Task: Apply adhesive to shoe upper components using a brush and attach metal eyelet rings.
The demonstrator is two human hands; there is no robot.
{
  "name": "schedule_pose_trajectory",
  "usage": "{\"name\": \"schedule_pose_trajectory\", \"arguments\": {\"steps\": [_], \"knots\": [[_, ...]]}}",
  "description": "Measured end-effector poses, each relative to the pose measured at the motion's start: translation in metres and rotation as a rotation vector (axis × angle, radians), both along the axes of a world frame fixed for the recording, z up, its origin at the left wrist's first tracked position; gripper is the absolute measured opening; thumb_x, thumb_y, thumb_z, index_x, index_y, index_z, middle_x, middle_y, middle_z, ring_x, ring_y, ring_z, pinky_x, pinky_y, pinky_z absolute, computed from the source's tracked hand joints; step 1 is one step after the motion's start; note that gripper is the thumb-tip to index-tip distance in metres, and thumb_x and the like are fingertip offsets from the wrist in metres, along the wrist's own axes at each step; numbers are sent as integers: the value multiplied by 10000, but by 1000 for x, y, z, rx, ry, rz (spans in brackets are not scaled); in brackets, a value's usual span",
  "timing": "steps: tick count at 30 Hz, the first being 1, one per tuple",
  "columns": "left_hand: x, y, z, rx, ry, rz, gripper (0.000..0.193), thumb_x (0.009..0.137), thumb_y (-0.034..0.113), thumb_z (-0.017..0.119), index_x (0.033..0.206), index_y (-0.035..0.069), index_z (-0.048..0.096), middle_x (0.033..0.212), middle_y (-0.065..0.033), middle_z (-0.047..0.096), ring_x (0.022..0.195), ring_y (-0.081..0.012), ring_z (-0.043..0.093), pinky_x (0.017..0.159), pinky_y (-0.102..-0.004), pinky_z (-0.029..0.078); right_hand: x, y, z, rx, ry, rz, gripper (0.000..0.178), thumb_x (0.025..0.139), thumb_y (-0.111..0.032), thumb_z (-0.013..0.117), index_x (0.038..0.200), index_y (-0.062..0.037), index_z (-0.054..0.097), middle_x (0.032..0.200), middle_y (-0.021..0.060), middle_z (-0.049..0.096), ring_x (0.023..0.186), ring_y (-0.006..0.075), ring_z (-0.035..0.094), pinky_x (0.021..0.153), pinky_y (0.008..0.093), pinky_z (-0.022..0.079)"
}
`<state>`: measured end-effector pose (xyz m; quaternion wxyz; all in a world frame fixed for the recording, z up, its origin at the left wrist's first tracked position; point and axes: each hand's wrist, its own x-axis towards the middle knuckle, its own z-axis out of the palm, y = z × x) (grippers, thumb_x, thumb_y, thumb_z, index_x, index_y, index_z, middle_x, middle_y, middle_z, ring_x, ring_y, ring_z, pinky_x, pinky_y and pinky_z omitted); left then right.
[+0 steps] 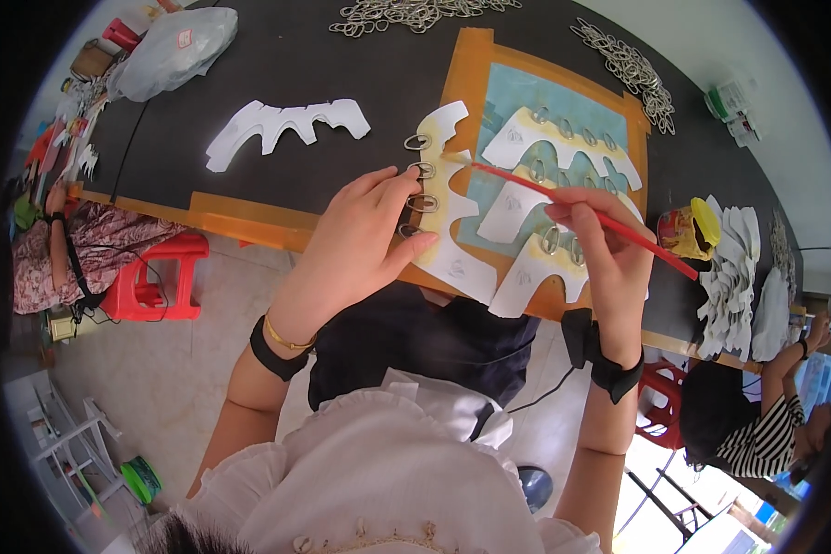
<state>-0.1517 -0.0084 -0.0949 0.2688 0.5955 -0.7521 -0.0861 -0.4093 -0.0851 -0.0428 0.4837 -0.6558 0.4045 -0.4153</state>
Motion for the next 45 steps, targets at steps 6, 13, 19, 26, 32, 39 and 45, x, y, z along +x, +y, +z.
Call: {"name": "schedule_pose_trajectory", "arguments": {"steps": [6, 13, 19, 26, 32, 39, 45], "knots": [[-1, -1, 2, -5, -7, 10, 497, 884, 296, 691, 1212, -32, 512, 1231, -213, 603, 1204, -397, 532, 999, -474, 434, 11, 0, -3, 7, 18, 55, 181, 971, -26, 543, 1066, 73, 661, 979, 130, 702, 936, 184, 687, 867, 288, 533], [-2, -1, 3, -17, 7, 10, 503, 882, 297, 691, 1212, -37, 512, 1204, -207, 610, 1197, -397, 535, 989, -476, 436, -7, -16, 6, -14, -121, -92, 188, 974, -39, 547, 1072, 79, 655, 1019, 147, 696, 953, 198, 689, 895, 310, 541], [-1, 0, 2, -13, 12, 16, 483, 878, 280, 697, 1202, -29, 514, 1214, -205, 606, 1196, -397, 533, 993, -477, 431, 31, -22, 4, -51, 11, 92, 205, 978, -41, 549, 1107, 78, 654, 1036, 126, 701, 966, 187, 690, 910, 295, 533], [7, -6, 13, 40, 219, -22, 469, 887, 282, 681, 1208, -23, 526, 1314, -207, 537, 1161, -373, 541, 967, -477, 442, 27, -35, -3, 55, -5, 83, 216, 978, -75, 567, 1107, 72, 657, 1024, 120, 699, 943, 181, 686, 896, 296, 542], [4, -32, 0, -106, -10, 75, 481, 899, 313, 667, 1230, -15, 546, 1281, -170, 563, 1148, -329, 545, 971, -429, 447, 26, -42, -7, 116, -81, 99, 231, 988, -102, 558, 1117, 70, 642, 1018, 122, 691, 929, 169, 683, 887, 288, 550], [-2, -43, 8, 22, -150, 93, 523, 906, 415, 638, 1211, -9, 602, 1096, -108, 605, 1011, -298, 568, 899, -407, 470, 28, -50, -2, 111, -47, 99, 225, 983, -87, 564, 1129, 71, 631, 1047, 126, 685, 947, 176, 686, 889, 283, 557], [-3, -41, 8, -24, -163, 97, 556, 895, 464, 635, 1189, -8, 616, 1084, -108, 615, 1005, -297, 577, 888, -394, 479, 25, -53, -4, 102, -72, 71, 225, 977, -77, 575, 1127, 82, 629, 1047, 137, 683, 955, 185, 688, 890, 281, 558]]}}
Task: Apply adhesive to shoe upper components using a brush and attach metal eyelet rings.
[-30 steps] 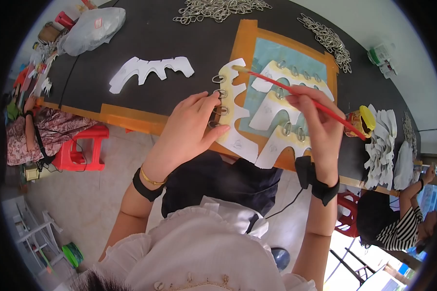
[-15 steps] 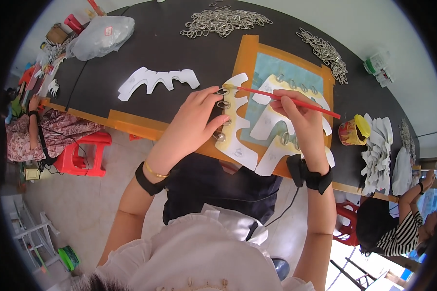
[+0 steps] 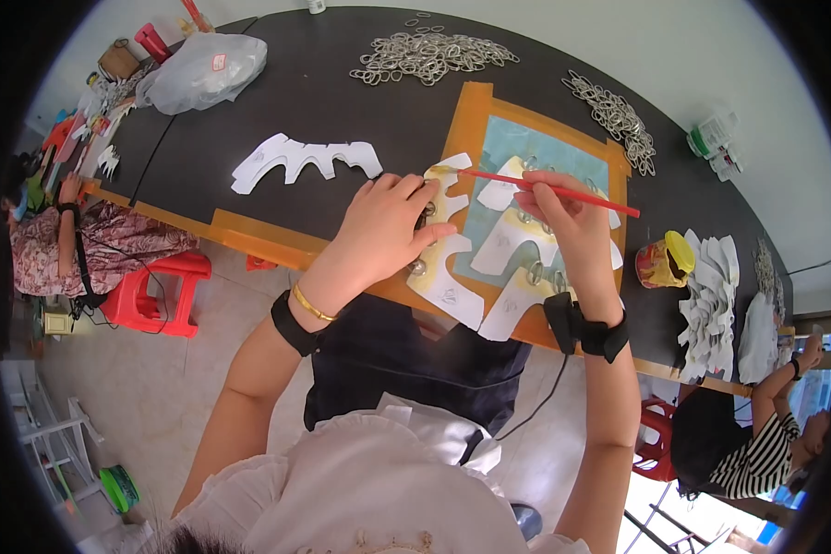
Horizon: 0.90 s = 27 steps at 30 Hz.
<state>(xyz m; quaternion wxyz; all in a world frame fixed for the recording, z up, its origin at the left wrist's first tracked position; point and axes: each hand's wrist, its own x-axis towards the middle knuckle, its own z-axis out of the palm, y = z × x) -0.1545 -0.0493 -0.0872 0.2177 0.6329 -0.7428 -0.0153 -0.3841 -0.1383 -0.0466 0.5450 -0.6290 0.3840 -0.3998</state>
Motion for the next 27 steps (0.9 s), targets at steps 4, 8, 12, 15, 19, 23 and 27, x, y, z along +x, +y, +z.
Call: {"name": "schedule_pose_trajectory", "arguments": {"steps": [4, 8, 12, 15, 19, 23, 27], "knots": [[-1, 1, 2, 36, 45, 8, 537, 906, 450, 627, 1182, -11, 616, 1109, -117, 626, 1020, -300, 588, 894, -396, 488, -8, 1, -2, -12, 23, 20, 216, 978, -75, 574, 1125, 69, 639, 1049, 120, 686, 957, 172, 686, 897, 277, 552], [-2, 1, 2, 64, 4, 26, 503, 915, 416, 620, 1179, -11, 614, 1169, -128, 632, 1053, -304, 594, 902, -400, 493, -12, 9, 1, -151, 154, 122, 201, 977, -72, 574, 1105, 58, 658, 1038, 101, 696, 971, 162, 683, 892, 275, 546], [-2, 1, 1, 58, -10, 31, 495, 914, 407, 620, 1186, -6, 616, 1218, -125, 623, 1082, -299, 587, 916, -412, 479, -8, 12, 6, -188, 161, 126, 191, 968, -60, 579, 1091, 58, 666, 1027, 106, 704, 973, 166, 687, 898, 279, 545], [-2, 2, 2, 67, -22, 41, 489, 917, 403, 617, 1194, 0, 616, 1231, -122, 617, 1100, -292, 579, 932, -418, 462, -5, 9, 5, -138, 182, 138, 184, 959, -45, 581, 1086, 53, 670, 1025, 108, 708, 965, 168, 693, 898, 280, 543], [2, 4, 1, 29, -10, 43, 486, 918, 398, 615, 1206, 7, 612, 1237, -117, 615, 1112, -288, 573, 941, -417, 452, -12, 12, 8, -140, 177, 112, 184, 965, -53, 569, 1069, 57, 673, 1030, 123, 710, 957, 178, 698, 873, 284, 548], [-1, 3, 5, 81, -12, 33, 481, 918, 380, 614, 1224, 8, 605, 1242, -112, 616, 1123, -293, 572, 944, -417, 452, -35, 22, 18, -21, 51, -18, 217, 988, -90, 532, 1084, 67, 646, 1012, 156, 705, 907, 183, 700, 848, 297, 559], [-5, 0, -1, 3, 42, -26, 462, 920, 333, 612, 1231, -9, 592, 1224, -138, 624, 1134, -326, 571, 957, -431, 455, -90, 43, 32, 20, -273, -111, 262, 1029, -148, 464, 1102, 65, 598, 958, 161, 696, 857, 193, 696, 801, 310, 566]]}}
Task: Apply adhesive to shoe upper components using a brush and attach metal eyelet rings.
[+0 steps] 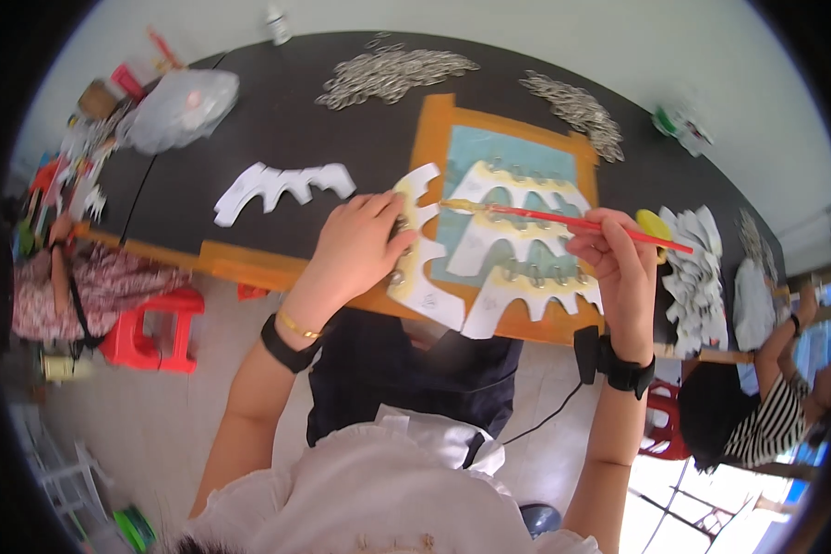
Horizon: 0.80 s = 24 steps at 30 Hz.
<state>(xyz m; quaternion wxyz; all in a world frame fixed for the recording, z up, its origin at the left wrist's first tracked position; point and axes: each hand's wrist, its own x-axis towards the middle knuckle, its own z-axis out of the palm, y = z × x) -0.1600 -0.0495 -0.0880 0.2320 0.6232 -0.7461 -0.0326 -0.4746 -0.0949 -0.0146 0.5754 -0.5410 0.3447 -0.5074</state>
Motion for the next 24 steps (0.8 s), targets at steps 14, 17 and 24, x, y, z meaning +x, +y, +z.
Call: {"name": "schedule_pose_trajectory", "arguments": {"steps": [14, 17, 24], "knots": [[17, 5, 25, 136, 233, -36, 482, 998, 232, 536, 1406, -3, 436, 1355, -209, 513, 1208, -383, 537, 1015, -399, 438, -134, 85, 1, -288, 179, -856, 291, 1040, -222, 493, 1069, 49, 598, 874, 130, 681, 736, 157, 655, 738, 272, 526], [18, 15, 20, 75, 209, -49, 488, 995, 216, 548, 1421, 11, 425, 1351, -196, 513, 1176, -362, 558, 995, -397, 450, -139, 71, -12, -292, 174, -879, 306, 1038, -220, 505, 1076, 66, 607, 896, 134, 688, 751, 160, 670, 747, 272, 547], [27, 44, 19, 45, 339, 31, 488, 969, 118, 583, 1430, 46, 440, 1256, -178, 565, 1017, -263, 625, 893, -370, 496, -134, 50, -18, -321, 336, -907, 311, 1039, -215, 508, 1017, 68, 634, 869, 106, 686, 741, 136, 675, 732, 246, 546]]}}
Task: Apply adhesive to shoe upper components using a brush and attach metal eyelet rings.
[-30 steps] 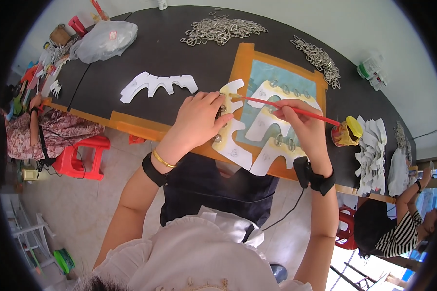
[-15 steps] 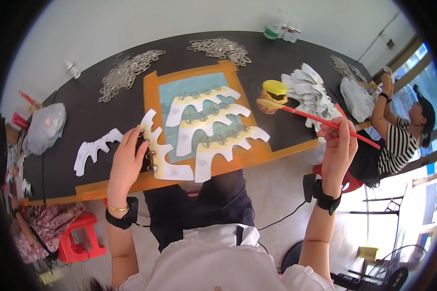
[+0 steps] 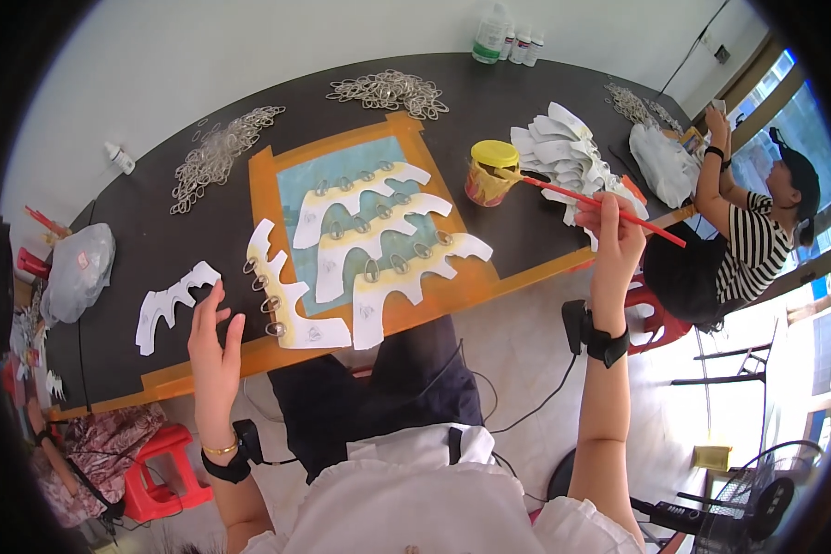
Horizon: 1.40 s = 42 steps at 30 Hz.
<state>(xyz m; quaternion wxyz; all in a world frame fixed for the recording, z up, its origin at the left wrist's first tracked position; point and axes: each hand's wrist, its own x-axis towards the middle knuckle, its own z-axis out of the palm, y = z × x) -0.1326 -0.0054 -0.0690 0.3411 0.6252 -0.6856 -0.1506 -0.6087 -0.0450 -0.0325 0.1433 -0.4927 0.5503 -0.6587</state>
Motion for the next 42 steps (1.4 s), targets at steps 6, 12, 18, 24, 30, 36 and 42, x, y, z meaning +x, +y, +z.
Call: {"name": "schedule_pose_trajectory", "arguments": {"steps": [6, 12, 18, 24, 30, 36, 42], "knots": [[-1, 17, 3, 49, 70, 88, 490, 978, 116, 567, 1443, 42, 434, 1270, -174, 578, 995, -236, 634, 881, -356, 496, 22, -4, -12, 33, -15, 55, 263, 1027, -154, 522, 1089, 70, 646, 948, 118, 696, 827, 159, 692, 786, 268, 555], [-5, 22, 11, 63, 119, 59, 511, 985, 169, 578, 1454, 48, 416, 1258, -173, 583, 1009, -261, 633, 881, -380, 505, 33, 8, -41, 79, 186, 66, 224, 970, -34, 577, 1167, 48, 643, 1052, 127, 697, 913, 179, 695, 859, 285, 552], [3, 44, 0, 15, 218, 128, 436, 974, 95, 581, 1394, 24, 489, 1196, -159, 621, 984, -213, 643, 838, -324, 499, 48, 18, -55, 290, -198, 137, 361, 960, -12, 575, 1317, 30, 548, 1066, 132, 686, 919, 157, 684, 857, 280, 551], [-16, 67, -26, 14, 498, 173, 325, 973, 100, 594, 1287, 17, 586, 1033, -113, 700, 896, -152, 682, 817, -282, 518, 151, 78, -60, 450, 107, 437, 239, 931, 5, 607, 1163, 55, 630, 961, 121, 699, 865, 178, 681, 793, 281, 551], [-24, 100, -33, 108, 526, 100, 324, 1003, 120, 549, 1303, -4, 556, 1068, -109, 676, 907, -170, 684, 843, -284, 511, 231, 114, 25, -33, -784, 881, 192, 779, 104, 656, 716, -15, 520, 826, 207, 651, 743, 361, 678, 556, 382, 541], [-26, 107, -39, 136, 717, 112, 315, 1006, 117, 544, 1296, -4, 560, 1062, -108, 681, 915, -168, 675, 844, -282, 511, 226, 105, 86, -12, -945, 1662, 183, 925, -37, 620, 1016, -101, 475, 1016, 103, 633, 939, 240, 600, 817, 391, 479], [-25, 111, -42, 146, 707, 80, 312, 1006, 98, 532, 1302, 0, 553, 1061, -113, 678, 902, -181, 678, 839, -285, 517, 227, 110, 87, 145, -996, 1817, 51, 1012, -153, 532, 1058, -159, 555, 939, 53, 697, 913, 156, 582, 835, 309, 432]]}}
